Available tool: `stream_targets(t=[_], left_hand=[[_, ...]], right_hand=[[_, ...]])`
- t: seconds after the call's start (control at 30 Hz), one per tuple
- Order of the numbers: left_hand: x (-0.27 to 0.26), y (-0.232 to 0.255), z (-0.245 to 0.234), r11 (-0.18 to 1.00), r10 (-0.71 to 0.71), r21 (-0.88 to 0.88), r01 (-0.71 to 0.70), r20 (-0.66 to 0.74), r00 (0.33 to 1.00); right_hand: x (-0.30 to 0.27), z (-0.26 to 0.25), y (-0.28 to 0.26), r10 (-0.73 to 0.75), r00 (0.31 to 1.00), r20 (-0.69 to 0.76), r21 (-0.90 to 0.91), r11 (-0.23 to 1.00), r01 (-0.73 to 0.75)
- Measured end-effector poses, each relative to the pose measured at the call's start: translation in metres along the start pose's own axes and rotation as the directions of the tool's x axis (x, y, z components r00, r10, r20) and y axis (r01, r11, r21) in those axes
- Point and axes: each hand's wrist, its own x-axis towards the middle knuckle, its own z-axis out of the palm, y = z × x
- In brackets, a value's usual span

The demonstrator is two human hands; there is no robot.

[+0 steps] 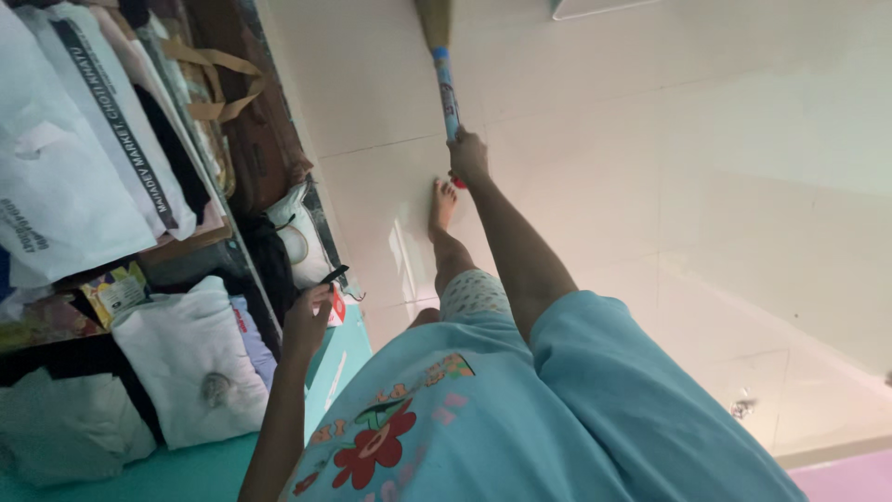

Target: The person sweeps the floor using a broom and a dustpan, collecting debris from the edges of the room and near boxes.

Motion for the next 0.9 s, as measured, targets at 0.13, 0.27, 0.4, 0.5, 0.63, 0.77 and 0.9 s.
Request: stream_targets(t=[0.13, 0.27, 0.4, 0.5, 0.63, 0.77, 0.9], left_hand=[[-0.011, -0.054, 0.025, 0.935, -0.177, 0.342, 0.095, 0.217, 0.960], [-0.023, -0.080, 0.034, 0.913, -0.198, 0.402, 0.067, 0.293, 0.935], [-0.019, -0.097, 0.034, 0.918, -0.054, 0.393, -0.052, 0.255, 0.966], [-0.008, -0.092, 0.036, 0.907, -0.010, 0.415, -0.069, 0.185, 0.983], [-0.015, -0.095, 0.062, 0.929, 0.127, 0.337, -0.154, 0.100, 0.987], [-0.056, -0.120, 0.092, 0.937, 0.094, 0.318, -0.146, 0.172, 0.981], [-0.115, -0.136, 0.106, 0.862, 0.004, 0.466, -0.198, 0.385, 0.923]], right_hand=[[-0.041, 0.000, 0.122, 0.032, 0.989, -0.144, 0.124, 0.992, -0.014], [-0.121, -0.032, 0.216, 0.413, 0.902, -0.130, 0.405, 0.852, -0.332], [-0.147, -0.065, 0.252, 0.567, 0.818, -0.094, 0.798, 0.535, -0.279], [-0.174, -0.081, 0.255, 0.523, 0.791, -0.318, 0.551, 0.781, -0.295], [-0.264, -0.049, 0.253, 0.323, 0.864, -0.386, 0.458, 0.880, -0.124], [-0.342, 0.007, 0.240, 0.103, 0.964, -0.247, 0.220, 0.974, -0.048], [-0.368, 0.063, 0.233, -0.143, 0.990, -0.011, -0.499, 0.858, 0.119]])
